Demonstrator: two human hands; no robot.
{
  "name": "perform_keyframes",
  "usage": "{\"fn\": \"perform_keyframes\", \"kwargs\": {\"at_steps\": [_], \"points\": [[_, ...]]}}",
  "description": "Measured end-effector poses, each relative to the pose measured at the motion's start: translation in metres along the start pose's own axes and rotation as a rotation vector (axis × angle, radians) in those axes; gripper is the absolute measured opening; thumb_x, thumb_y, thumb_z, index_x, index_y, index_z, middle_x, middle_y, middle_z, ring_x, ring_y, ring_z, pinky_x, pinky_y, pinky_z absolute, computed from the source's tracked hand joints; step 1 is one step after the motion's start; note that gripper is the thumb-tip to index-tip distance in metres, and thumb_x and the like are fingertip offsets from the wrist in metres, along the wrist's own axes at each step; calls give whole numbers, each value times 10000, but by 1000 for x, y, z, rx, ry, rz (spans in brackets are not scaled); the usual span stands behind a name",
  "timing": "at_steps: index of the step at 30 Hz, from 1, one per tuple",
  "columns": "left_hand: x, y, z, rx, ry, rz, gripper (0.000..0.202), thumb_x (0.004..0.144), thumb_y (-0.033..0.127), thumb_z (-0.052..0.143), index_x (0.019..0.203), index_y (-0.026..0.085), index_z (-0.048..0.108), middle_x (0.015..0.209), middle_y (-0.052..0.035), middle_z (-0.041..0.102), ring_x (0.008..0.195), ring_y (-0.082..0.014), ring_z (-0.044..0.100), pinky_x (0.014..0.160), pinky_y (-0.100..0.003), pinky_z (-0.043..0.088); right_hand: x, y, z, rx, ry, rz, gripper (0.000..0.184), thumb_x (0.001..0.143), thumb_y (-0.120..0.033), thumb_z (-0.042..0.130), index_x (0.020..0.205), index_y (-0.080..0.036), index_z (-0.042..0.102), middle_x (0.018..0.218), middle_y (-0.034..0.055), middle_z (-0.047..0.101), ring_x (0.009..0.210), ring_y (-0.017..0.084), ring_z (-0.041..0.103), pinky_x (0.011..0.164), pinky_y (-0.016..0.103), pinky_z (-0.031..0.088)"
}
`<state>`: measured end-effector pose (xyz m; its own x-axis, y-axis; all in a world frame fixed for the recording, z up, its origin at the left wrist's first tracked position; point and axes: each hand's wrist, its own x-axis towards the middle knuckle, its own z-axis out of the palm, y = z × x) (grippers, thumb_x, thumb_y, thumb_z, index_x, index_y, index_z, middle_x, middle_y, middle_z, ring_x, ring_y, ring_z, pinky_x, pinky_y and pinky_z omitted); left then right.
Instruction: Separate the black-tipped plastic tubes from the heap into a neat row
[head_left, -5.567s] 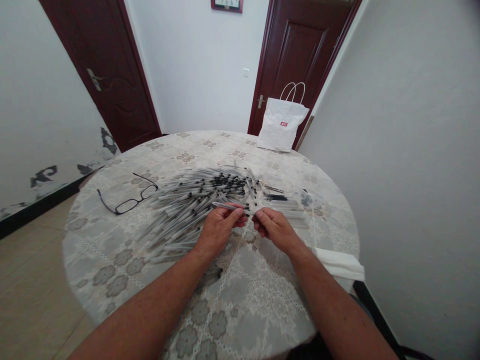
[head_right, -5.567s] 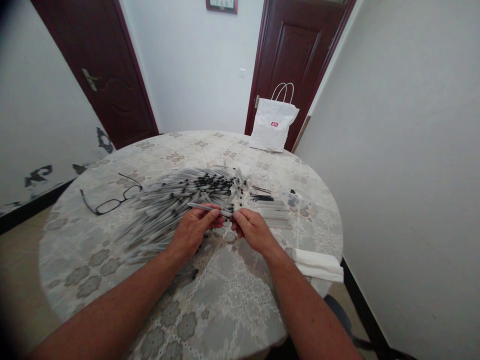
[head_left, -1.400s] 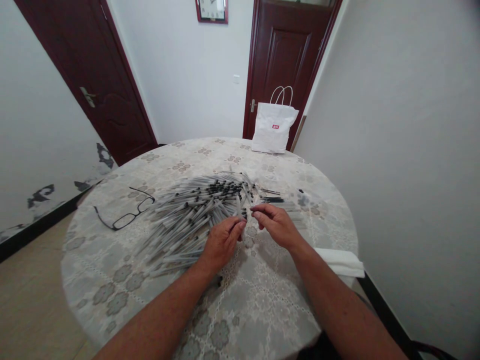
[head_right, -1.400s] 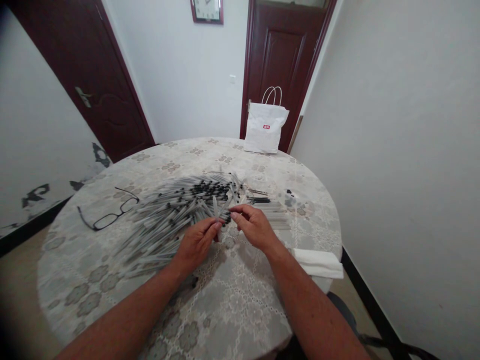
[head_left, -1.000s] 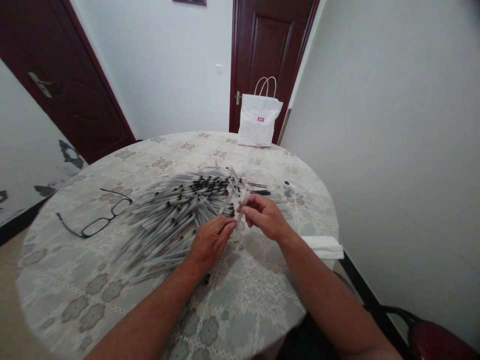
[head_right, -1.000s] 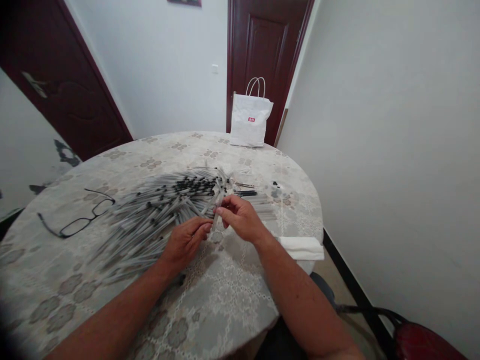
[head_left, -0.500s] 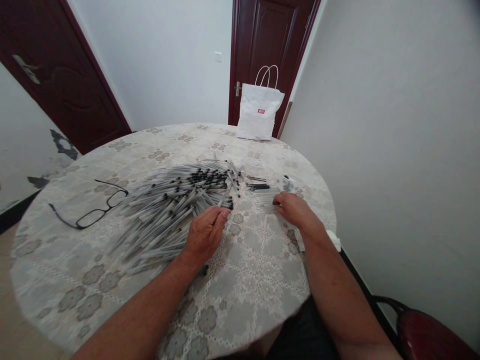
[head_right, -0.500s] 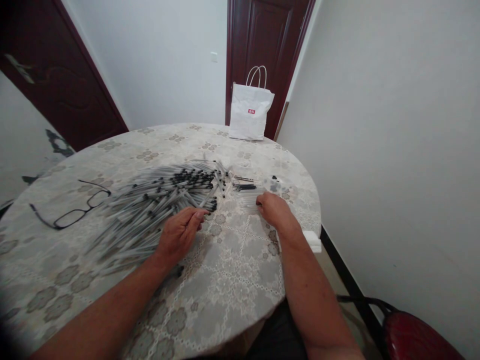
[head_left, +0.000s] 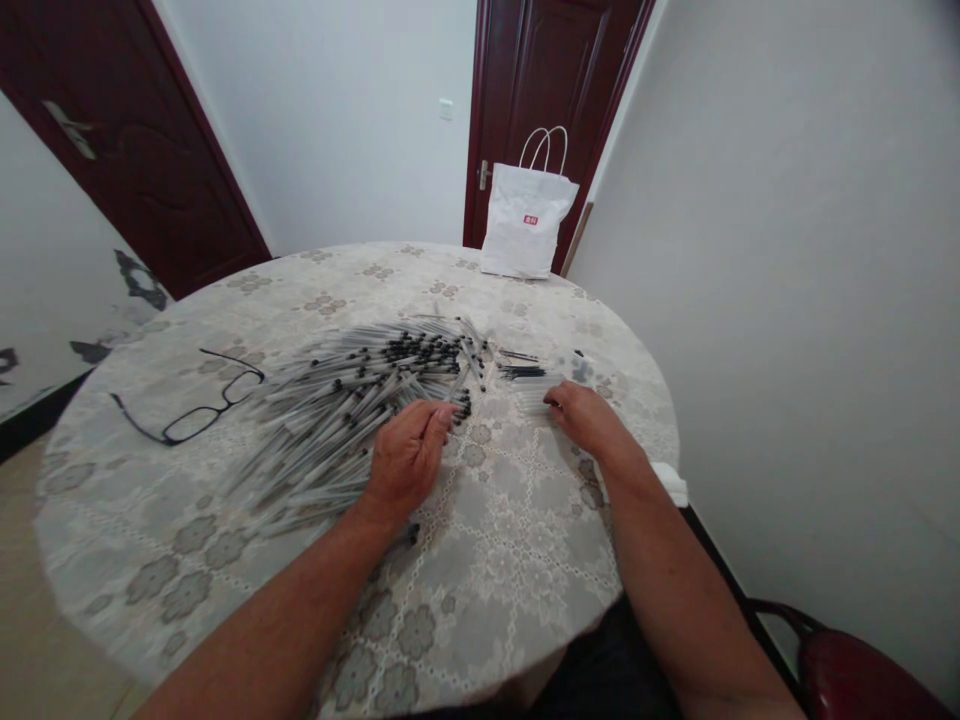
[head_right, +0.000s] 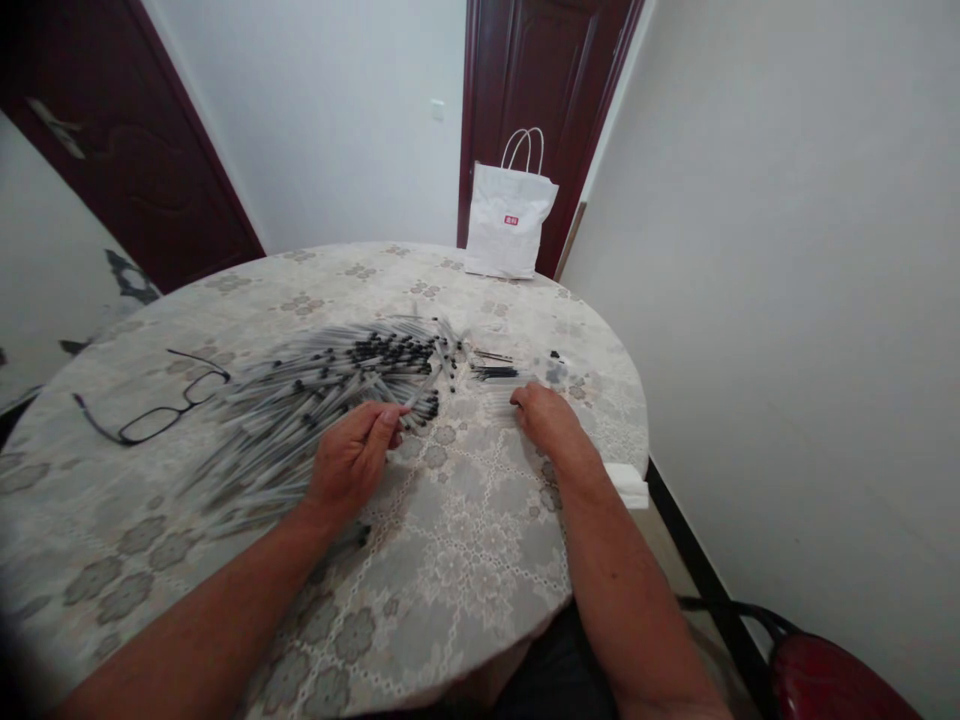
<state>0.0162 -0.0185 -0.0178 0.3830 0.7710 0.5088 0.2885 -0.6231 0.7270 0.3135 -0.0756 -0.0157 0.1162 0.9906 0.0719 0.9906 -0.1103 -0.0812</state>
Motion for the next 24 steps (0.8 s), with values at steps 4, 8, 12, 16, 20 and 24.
{"fn": "perform_keyframes", "kwargs": {"at_steps": [4,8,12,16,20,24], "points": [[3,1,-4,-156,145,-120,343,1024,404,439,1038,194,710,797,-18,662,662,-138,628,643,-253,502,-5,-15,-10,105,65,-118,227,968,-192,529,1081,-160,723,1046,111,705,988,214,642,901,306,457],[10,-3,-7,-351,288,-212,383,1010,471,448,1047,186,702,798,-12,642,612,-121,614,572,-238,509,-15,-54,-16,247,71,-328,233,987,-203,521,1144,-185,692,1104,91,688,1014,204,636,918,321,472],[14,-6,-8,-506,357,-231,404,992,514,471,1015,177,693,788,-11,616,576,-109,586,514,-228,497,-26,-103,-10,318,-4,-501,299,986,-185,517,1256,-209,643,1175,98,650,1039,202,630,912,325,490],[15,-7,-9,-533,363,-224,402,990,519,478,1000,177,690,772,-11,614,576,-111,589,502,-228,502,-39,-138,-5,359,-141,-744,318,992,-207,514,1292,-220,618,1154,86,643,1028,193,623,892,306,498],[14,-6,-7,-528,359,-213,407,990,530,467,988,190,691,775,-14,613,570,-109,584,486,-219,493,-50,-159,9,332,-128,-813,284,1003,-307,517,1247,-216,632,1170,93,629,1031,205,603,853,307,501],[13,-6,-6,-520,338,-219,406,993,532,454,990,202,689,776,-14,616,576,-108,587,481,-209,482,-55,-176,32,245,-58,-796,273,986,-396,546,1146,-205,659,1165,110,623,1026,226,575,796,312,492]]}}
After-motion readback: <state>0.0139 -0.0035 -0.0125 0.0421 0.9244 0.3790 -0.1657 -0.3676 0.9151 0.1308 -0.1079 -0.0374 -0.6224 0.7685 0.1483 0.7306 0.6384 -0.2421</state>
